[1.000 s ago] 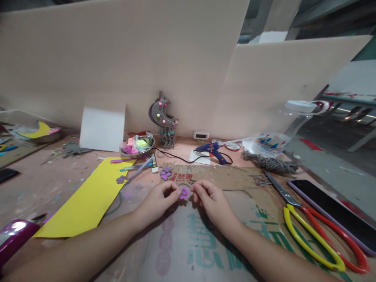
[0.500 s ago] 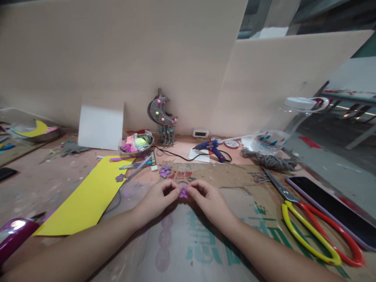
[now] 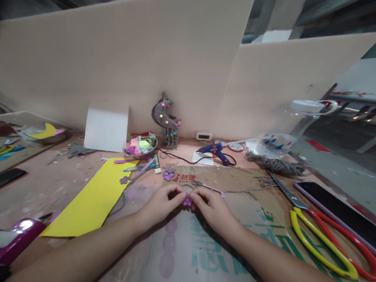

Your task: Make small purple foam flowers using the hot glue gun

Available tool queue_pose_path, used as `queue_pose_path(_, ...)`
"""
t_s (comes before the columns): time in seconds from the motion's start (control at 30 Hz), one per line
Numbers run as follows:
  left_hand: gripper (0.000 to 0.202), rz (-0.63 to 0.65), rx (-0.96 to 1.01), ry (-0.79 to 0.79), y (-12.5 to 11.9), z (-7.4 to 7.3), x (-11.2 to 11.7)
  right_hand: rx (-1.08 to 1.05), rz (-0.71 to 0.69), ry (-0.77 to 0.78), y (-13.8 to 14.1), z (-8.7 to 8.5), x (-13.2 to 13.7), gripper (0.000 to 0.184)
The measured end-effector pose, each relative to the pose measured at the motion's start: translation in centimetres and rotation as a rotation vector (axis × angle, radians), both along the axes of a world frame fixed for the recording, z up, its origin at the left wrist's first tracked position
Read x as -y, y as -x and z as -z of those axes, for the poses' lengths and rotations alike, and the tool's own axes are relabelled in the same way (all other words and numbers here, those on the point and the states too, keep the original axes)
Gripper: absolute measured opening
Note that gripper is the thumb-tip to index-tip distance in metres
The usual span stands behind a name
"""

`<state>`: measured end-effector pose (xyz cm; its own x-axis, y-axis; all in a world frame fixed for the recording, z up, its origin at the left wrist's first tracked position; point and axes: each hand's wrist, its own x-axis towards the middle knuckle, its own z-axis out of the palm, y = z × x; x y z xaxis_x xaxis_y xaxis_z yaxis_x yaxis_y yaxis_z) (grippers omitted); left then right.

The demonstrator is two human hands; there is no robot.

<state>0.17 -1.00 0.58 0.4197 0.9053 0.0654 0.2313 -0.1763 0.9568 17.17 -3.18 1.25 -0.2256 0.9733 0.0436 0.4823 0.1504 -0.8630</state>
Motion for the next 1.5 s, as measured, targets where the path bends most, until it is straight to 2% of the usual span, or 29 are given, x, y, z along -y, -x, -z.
queue_pose_path(0.2, 0.021, -0.017, 0.034, 0.001, 0.0, 0.0, 0.0, -0.033, 0.026, 0.006, 0.3, 0.1, -0.3, 0.025)
queue_pose_path(0.43, 0.020, -0.054, 0.017, -0.002, -0.1, 0.2, -0.1, -0.072, 0.084, 0.027, 0.0, 0.8, -0.5, 0.029)
queue_pose_path(0.77, 0.019, -0.076, -0.006, -0.047, -0.1, 0.1, -0.1, -0.165, 0.066, 0.131, 0.4, 0.6, -0.6, 0.034)
queue_pose_path(1.03, 0.021, -0.065, -0.013, -0.075, 0.0, 0.2, 0.0, -0.166, 0.063, 0.148, 0.2, 1.0, -0.7, 0.035)
queue_pose_path(1.27, 0.023, -0.081, -0.030, -0.141, -0.1, 0.5, 0.1, -0.054, 0.043, -0.034, 0.0, 1.2, -0.9, 0.031)
queue_pose_path(1.5, 0.022, -0.080, -0.059, -0.160, 0.0, 0.4, 0.3, -0.047, 0.060, -0.086, 0.0, 1.4, -0.8, 0.029)
